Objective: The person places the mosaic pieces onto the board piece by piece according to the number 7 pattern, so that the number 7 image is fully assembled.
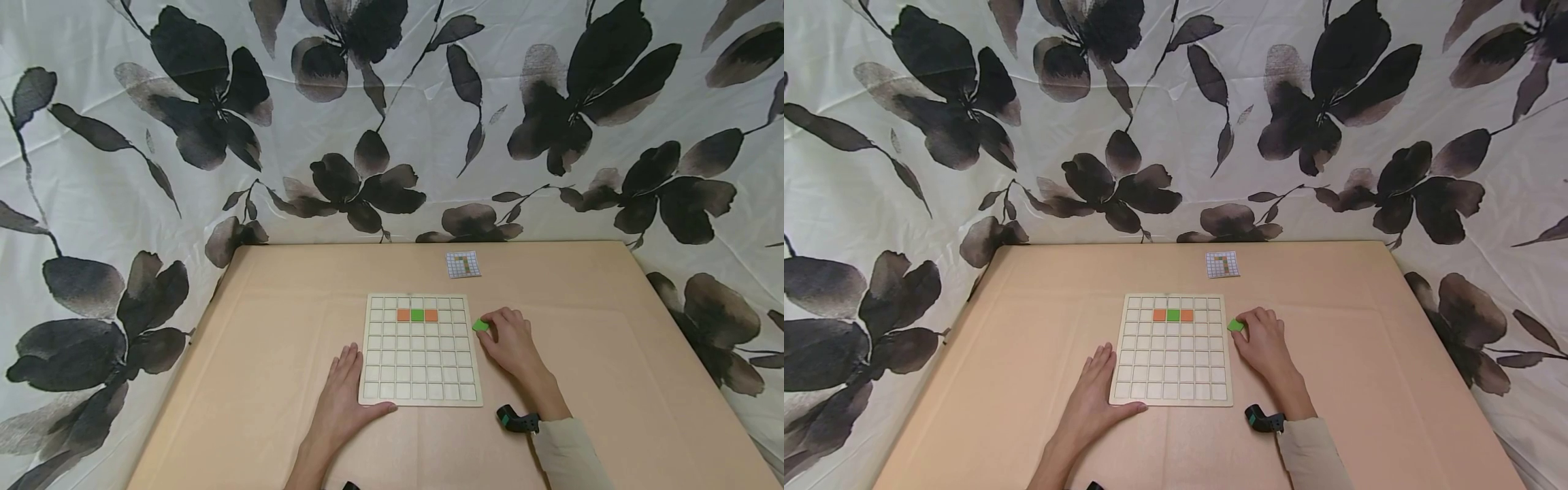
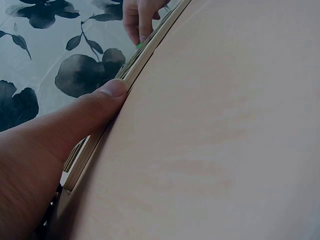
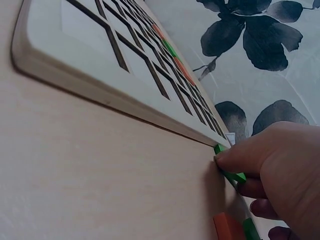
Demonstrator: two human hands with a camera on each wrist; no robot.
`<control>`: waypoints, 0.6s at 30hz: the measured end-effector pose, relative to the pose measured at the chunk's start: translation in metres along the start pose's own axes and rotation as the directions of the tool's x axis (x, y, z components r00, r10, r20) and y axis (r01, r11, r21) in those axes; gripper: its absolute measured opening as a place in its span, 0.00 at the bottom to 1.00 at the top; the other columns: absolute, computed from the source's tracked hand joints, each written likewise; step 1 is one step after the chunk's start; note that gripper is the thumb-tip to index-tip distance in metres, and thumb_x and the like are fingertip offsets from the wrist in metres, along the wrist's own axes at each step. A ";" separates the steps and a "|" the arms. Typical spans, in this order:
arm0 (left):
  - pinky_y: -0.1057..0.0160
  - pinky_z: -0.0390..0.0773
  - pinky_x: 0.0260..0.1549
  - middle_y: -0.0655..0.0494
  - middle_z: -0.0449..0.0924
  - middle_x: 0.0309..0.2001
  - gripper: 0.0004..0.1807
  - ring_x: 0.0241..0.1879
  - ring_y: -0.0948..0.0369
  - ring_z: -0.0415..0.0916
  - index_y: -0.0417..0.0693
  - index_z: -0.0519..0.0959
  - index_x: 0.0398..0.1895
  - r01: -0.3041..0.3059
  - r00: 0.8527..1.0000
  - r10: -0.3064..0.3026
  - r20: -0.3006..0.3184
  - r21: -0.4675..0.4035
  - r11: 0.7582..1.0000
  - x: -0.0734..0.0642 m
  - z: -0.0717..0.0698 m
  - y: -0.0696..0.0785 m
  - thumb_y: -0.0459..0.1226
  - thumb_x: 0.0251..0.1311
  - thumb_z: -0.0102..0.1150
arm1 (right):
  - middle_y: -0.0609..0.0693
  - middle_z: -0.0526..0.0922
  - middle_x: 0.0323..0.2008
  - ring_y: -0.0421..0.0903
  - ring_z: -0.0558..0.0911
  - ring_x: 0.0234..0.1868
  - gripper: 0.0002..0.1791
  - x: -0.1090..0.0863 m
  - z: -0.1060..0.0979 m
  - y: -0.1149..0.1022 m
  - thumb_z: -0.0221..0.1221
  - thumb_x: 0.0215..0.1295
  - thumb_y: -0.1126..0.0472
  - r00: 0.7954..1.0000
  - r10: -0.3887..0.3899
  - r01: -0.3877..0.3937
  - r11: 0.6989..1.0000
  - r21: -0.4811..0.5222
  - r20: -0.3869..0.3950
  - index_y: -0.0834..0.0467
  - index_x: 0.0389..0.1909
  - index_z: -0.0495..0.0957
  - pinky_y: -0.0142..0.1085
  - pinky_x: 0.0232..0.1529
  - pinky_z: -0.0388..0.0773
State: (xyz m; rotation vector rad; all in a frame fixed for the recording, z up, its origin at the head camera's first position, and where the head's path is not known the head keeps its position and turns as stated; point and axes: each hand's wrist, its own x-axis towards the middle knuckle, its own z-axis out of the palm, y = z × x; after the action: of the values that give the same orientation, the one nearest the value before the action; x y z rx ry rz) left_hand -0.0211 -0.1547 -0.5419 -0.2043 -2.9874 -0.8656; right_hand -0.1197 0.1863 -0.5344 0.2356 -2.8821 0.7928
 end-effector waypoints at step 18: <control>0.57 0.45 0.81 0.46 0.54 0.79 0.68 0.80 0.52 0.48 0.36 0.61 0.75 0.008 1.000 -0.008 0.000 0.002 1.000 0.001 0.000 0.002 0.70 0.34 0.73 | 0.53 0.84 0.38 0.51 0.75 0.42 0.11 0.004 -0.002 -0.001 0.64 0.67 0.60 1.000 -0.005 0.005 1.000 0.024 0.007 0.59 0.47 0.81 0.41 0.41 0.62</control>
State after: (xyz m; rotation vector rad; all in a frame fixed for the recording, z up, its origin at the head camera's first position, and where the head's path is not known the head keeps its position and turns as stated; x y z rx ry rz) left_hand -0.0215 -0.1532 -0.5406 -0.1928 -2.9909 -0.8625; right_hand -0.1233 0.1857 -0.5317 0.2484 -2.8791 0.8280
